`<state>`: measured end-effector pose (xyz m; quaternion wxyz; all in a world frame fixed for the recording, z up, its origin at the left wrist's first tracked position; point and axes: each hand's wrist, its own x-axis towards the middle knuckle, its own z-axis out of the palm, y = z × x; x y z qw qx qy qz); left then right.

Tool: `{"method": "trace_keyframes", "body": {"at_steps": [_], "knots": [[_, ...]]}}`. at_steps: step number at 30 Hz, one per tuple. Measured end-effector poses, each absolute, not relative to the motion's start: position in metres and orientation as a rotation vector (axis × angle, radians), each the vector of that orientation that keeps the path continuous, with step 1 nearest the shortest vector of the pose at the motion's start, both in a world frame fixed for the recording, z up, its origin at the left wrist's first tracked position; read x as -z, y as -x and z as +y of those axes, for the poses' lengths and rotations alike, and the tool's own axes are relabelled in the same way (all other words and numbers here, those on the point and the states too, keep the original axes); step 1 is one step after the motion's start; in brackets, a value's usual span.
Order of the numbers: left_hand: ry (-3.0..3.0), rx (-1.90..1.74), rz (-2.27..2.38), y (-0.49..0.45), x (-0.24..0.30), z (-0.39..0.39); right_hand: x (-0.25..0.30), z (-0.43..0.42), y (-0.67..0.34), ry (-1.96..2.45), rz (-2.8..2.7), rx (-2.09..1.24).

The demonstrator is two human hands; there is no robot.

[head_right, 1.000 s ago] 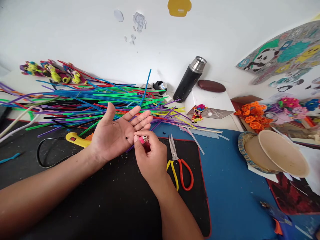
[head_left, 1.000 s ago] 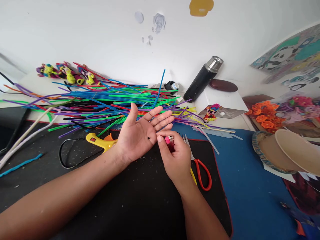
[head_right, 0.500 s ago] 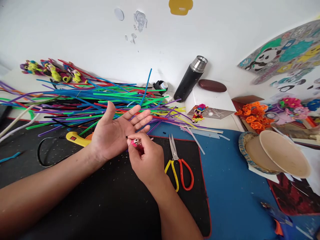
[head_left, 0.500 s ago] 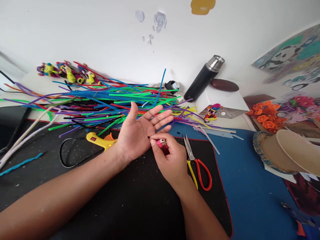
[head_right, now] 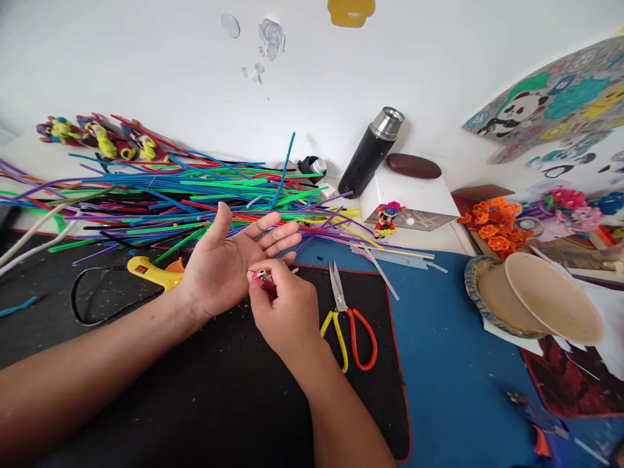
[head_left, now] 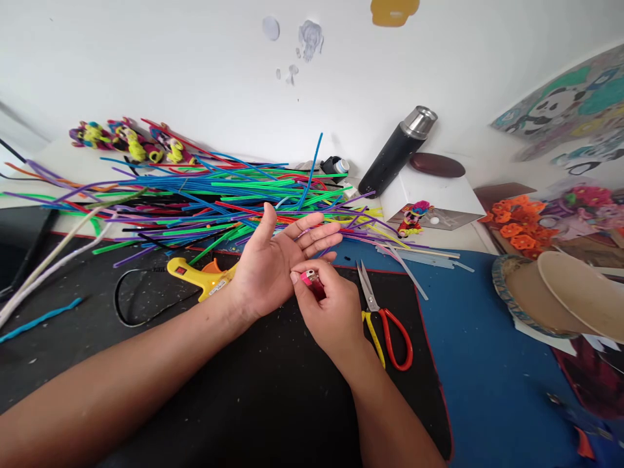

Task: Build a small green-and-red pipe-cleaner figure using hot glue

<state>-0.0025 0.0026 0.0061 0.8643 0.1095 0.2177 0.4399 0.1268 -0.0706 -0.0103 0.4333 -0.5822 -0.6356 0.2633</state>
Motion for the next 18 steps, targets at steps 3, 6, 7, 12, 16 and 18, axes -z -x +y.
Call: {"method": "trace_keyframes", "body": {"at_steps": [3,6,7,12,16,18], "knots": [[-0.207,-0.909,0.466,0.0015,-0.0062,0.0015,0.0101,-0.07,-0.127,1.462,-1.579,-0.662],[-0.207,-0.904,0.48,0.0003,-0.0058,0.0006,0.009,-0.0696,-0.1273,1.458,-1.571,-0.677],[-0.211,-0.906,0.482,0.0,-0.0055,0.0005,0.0086,-0.0696,-0.1274,1.454,-1.569,-0.682],[-0.222,-0.907,0.481,-0.0005,-0.0048,0.0002,0.0082,-0.0697,-0.1271,1.434,-1.552,-0.713],[-0.218,-0.895,0.485,-0.0016,-0.0059,-0.0014,0.0082,-0.0689,-0.1272,1.442,-1.546,-0.72],[-0.21,-0.894,0.488,-0.0022,-0.0063,-0.0022,0.008,-0.0686,-0.1273,1.447,-1.548,-0.718]]}}
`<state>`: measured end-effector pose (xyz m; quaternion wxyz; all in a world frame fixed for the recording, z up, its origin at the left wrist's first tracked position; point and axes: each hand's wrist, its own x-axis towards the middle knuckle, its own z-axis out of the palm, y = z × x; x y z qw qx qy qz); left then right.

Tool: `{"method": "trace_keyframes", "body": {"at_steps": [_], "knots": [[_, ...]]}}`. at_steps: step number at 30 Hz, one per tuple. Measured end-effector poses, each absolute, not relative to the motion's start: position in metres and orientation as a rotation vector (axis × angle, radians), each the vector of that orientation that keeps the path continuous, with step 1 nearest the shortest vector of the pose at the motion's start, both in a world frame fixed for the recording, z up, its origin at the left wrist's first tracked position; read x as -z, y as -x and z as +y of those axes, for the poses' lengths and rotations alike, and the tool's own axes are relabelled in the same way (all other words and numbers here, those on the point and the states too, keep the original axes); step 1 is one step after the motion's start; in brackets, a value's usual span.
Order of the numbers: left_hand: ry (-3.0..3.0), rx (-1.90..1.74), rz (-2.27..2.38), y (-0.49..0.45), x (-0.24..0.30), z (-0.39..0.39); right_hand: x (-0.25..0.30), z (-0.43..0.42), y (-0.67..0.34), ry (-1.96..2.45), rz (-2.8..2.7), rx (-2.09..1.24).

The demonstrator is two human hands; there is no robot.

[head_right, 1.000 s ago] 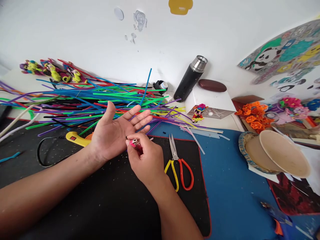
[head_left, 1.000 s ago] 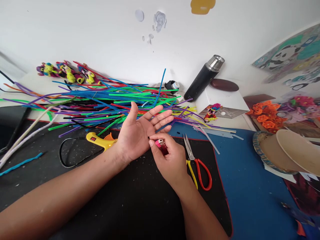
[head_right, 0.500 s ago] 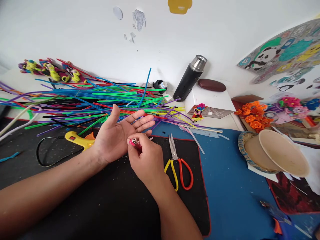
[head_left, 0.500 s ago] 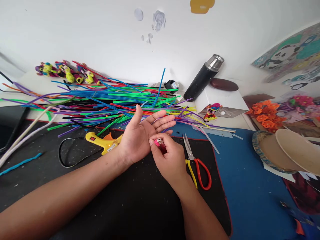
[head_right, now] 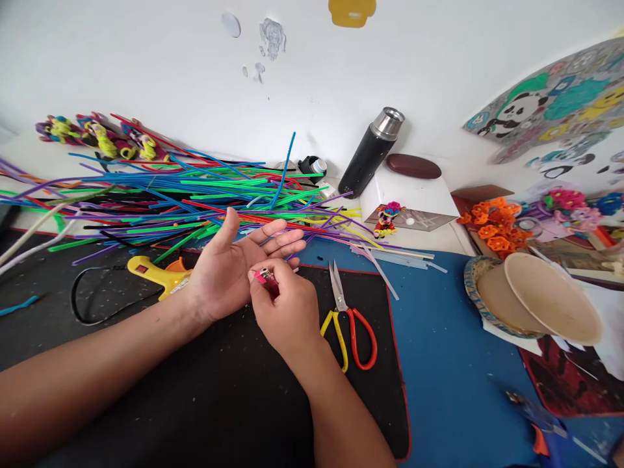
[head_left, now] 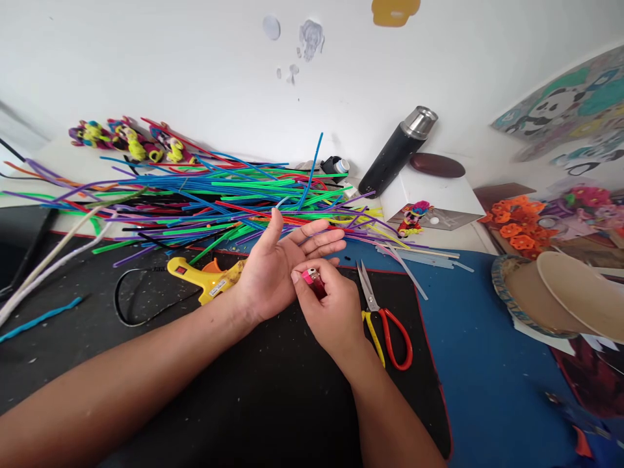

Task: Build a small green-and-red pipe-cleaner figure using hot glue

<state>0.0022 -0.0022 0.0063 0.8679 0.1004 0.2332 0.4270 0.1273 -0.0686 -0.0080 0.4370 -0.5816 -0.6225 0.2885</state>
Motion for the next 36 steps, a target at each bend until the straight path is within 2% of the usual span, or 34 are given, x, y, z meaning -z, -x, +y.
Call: {"method": "trace_keyframes", "body": {"at_steps": [36], "knots": [[-0.171,-0.977,0.493,0.004,-0.01,0.008,0.008,-0.07,-0.125,1.386,-1.54,-0.635]]}}
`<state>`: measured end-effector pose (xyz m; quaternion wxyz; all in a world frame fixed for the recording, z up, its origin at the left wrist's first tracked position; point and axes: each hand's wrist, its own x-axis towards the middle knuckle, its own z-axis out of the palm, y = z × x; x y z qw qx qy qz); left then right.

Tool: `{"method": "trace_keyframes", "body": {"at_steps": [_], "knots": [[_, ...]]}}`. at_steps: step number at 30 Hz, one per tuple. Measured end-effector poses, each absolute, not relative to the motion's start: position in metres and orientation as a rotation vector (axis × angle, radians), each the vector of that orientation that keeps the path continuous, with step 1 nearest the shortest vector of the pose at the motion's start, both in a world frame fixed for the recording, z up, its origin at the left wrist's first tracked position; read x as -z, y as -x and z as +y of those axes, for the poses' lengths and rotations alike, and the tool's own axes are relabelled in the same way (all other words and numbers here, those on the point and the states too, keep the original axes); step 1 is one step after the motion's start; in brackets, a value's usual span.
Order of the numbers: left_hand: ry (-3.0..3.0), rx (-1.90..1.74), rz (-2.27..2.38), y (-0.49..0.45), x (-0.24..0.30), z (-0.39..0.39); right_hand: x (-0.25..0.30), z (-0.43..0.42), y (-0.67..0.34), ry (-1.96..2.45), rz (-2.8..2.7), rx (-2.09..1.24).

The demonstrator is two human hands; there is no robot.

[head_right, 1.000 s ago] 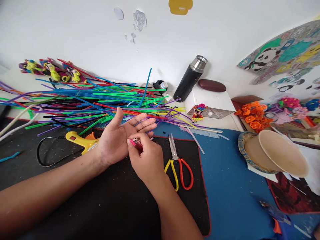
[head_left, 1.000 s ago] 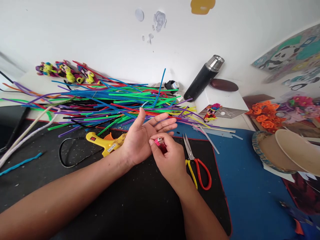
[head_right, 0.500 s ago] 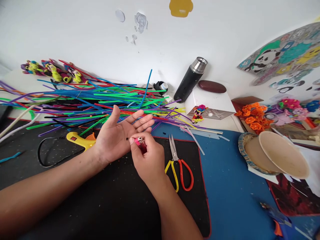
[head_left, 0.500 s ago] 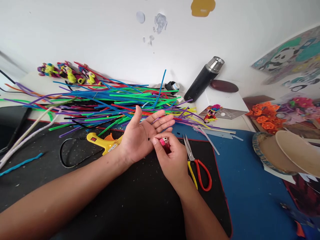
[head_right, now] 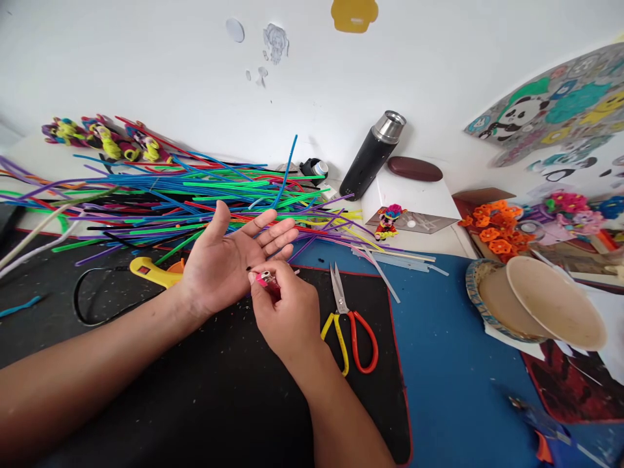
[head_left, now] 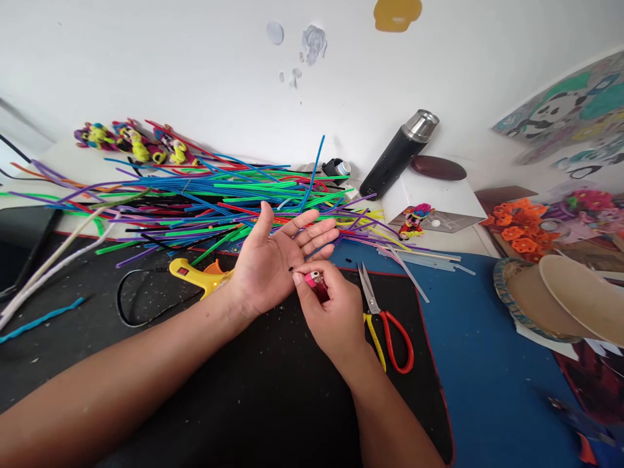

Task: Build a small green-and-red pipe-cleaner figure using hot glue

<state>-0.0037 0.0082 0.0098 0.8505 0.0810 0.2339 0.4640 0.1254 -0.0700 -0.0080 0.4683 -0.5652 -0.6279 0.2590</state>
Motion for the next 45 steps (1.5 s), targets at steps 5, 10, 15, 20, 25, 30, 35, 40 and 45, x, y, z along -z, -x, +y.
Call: {"method": "trace_keyframes", "body": {"at_steps": [5,10,15,20,25,30,35,40,45], "knots": [[-0.178,-0.972,0.501,0.0038,-0.0106,0.0076,0.0078,-0.07,-0.1252,1.378,-1.562,-0.628],[-0.193,-0.964,0.5,0.0035,-0.0116,0.0068,0.0087,-0.0707,-0.1255,1.397,-1.569,-0.626],[-0.199,-0.945,0.502,0.0016,-0.0073,0.0038,0.0076,-0.0708,-0.1255,1.421,-1.58,-0.645],[-0.18,-0.942,0.488,0.0003,-0.0058,0.0025,0.0078,-0.0706,-0.1252,1.408,-1.568,-0.638],[-0.163,-0.979,0.485,0.0027,-0.0098,0.0059,0.0071,-0.0705,-0.1261,1.39,-1.54,-0.609],[-0.162,-0.995,0.506,0.0047,-0.0128,0.0082,0.0069,-0.0714,-0.1259,1.388,-1.546,-0.624],[-0.16,-0.99,0.51,0.0036,-0.0133,0.007,0.0083,-0.0713,-0.1249,1.386,-1.551,-0.642],[-0.174,-0.974,0.503,0.003,-0.013,0.0053,0.0078,-0.0702,-0.1245,1.389,-1.559,-0.616],[-0.191,-0.967,0.497,0.0031,-0.0128,0.0047,0.0085,-0.0709,-0.1246,1.415,-1.57,-0.631]]}}
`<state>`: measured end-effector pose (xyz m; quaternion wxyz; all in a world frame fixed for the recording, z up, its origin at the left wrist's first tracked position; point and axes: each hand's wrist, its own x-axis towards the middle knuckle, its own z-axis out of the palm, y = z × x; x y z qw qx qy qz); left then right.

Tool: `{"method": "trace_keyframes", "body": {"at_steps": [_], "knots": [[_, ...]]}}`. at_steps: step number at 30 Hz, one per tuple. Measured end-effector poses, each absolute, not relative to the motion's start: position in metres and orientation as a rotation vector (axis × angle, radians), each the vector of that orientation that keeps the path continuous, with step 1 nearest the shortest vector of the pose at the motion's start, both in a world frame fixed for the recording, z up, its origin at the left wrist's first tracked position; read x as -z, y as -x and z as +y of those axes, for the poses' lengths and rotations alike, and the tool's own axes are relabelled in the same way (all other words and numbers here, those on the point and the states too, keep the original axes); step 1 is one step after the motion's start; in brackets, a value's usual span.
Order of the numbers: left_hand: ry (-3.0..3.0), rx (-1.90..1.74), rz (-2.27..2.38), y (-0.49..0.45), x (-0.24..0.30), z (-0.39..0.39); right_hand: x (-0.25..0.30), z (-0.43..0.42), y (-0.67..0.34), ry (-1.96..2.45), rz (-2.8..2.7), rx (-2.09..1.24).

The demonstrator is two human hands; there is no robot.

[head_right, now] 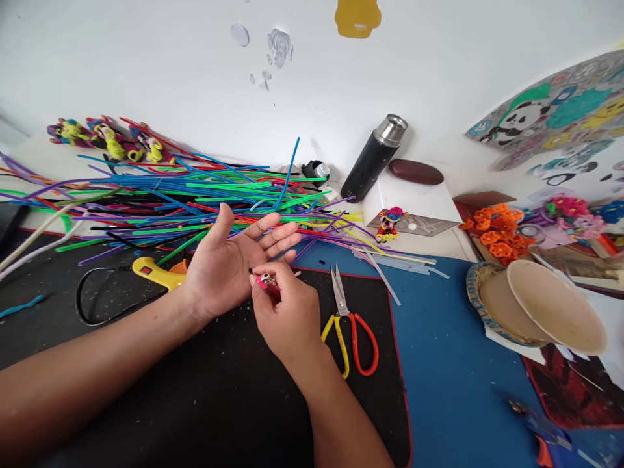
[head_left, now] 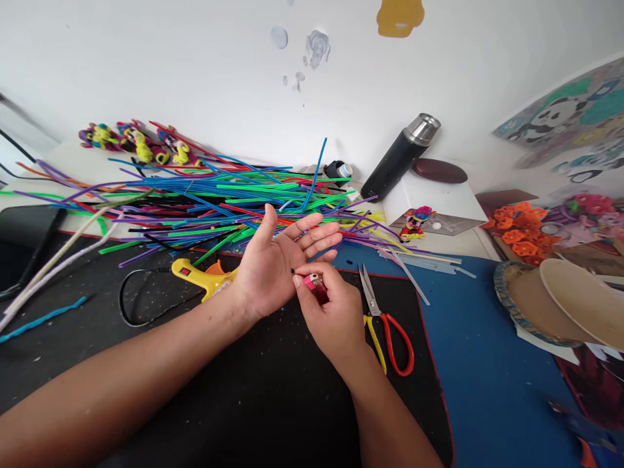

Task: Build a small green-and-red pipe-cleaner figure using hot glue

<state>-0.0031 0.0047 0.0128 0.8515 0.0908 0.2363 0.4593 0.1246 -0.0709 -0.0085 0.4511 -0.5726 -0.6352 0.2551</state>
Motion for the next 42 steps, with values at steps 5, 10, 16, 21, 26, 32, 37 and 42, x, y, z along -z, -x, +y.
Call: {"method": "trace_keyframes", "body": {"at_steps": [5,10,16,21,26,32,37,42], "knots": [[-0.205,-0.952,0.499,0.002,-0.012,0.003,0.009,-0.071,-0.125,1.432,-1.584,-0.64],[-0.204,-0.936,0.491,0.002,-0.009,0.002,0.009,-0.069,-0.125,1.454,-1.585,-0.651],[-0.212,-0.921,0.477,0.0,-0.007,0.001,0.009,-0.07,-0.125,1.453,-1.577,-0.672],[-0.199,-0.9,0.473,-0.001,-0.007,-0.001,0.01,-0.069,-0.125,1.467,-1.572,-0.683],[-0.171,-0.899,0.46,-0.001,-0.005,0.0,0.009,-0.069,-0.125,1.465,-1.568,-0.682],[-0.104,-0.903,0.427,0.001,-0.007,0.003,0.009,-0.07,-0.125,1.408,-1.528,-0.639],[-0.08,-0.93,0.408,0.003,-0.013,0.004,0.006,-0.072,-0.127,1.374,-1.481,-0.6],[-0.08,-0.928,0.39,0.004,-0.017,0.005,0.005,-0.073,-0.126,1.341,-1.496,-0.61]]}}
